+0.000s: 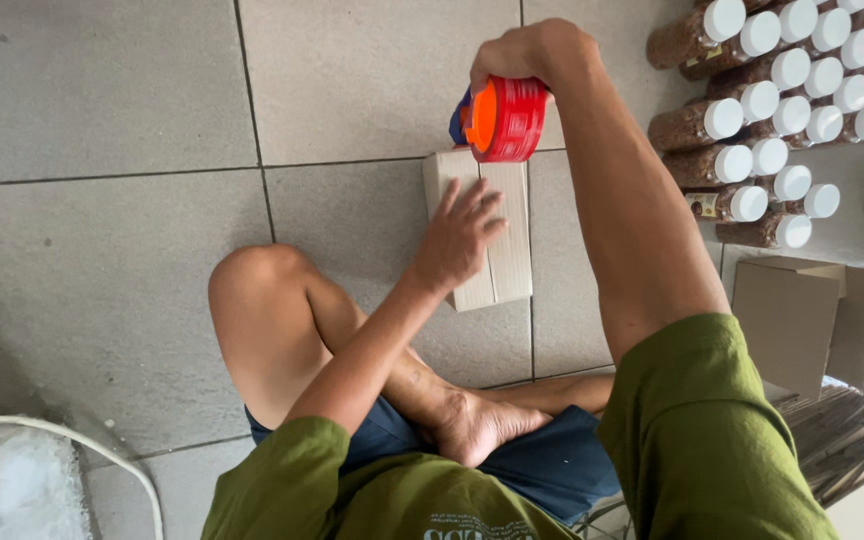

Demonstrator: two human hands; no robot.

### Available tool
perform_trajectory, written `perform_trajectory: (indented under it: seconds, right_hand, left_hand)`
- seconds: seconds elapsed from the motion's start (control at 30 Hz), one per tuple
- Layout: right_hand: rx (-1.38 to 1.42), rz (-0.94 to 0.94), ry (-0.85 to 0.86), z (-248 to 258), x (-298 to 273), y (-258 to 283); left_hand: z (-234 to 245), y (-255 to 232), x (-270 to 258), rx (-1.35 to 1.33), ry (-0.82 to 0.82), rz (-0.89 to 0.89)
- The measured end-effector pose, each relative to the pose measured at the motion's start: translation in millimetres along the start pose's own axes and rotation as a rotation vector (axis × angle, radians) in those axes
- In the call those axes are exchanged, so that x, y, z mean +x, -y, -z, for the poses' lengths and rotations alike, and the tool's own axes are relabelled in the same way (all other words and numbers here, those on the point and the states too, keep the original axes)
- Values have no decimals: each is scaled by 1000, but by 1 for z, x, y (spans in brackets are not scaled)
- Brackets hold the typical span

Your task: The person applies tape to several cardboard boxes using a handheld tape dispenser. They seal the top and side seams of each box and place them in a stack while sitting on the floor.

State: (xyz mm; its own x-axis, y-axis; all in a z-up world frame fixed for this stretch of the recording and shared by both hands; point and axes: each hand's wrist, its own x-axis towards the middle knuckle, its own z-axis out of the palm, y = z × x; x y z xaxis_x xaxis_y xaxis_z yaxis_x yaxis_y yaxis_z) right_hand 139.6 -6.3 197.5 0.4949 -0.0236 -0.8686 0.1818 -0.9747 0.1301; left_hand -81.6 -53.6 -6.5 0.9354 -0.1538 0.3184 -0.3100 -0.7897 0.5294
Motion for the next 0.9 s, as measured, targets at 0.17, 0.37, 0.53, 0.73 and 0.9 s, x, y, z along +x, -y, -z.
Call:
perform_trajectory:
  seconds: [0.17,0.37,0.53,0.73,0.9]
  right_hand:
    - [-227,406,-292,-28,-17,-34]
    - [123,523,-890,-230,-85,-160]
    - [231,415,-1052,-363,-92,-202]
    - [301,345,-1002,-425,-50,-197]
    - [308,388,-888,-440,-7,-198]
  left_hand:
    - [6,24,23,26,-44,82]
    - [-13,29,24,-30,-296,56]
    - [-6,26,27,-117,-446,169]
    - [-9,32,32,-119,-458,241]
    - [9,45,38,-159,-588,256]
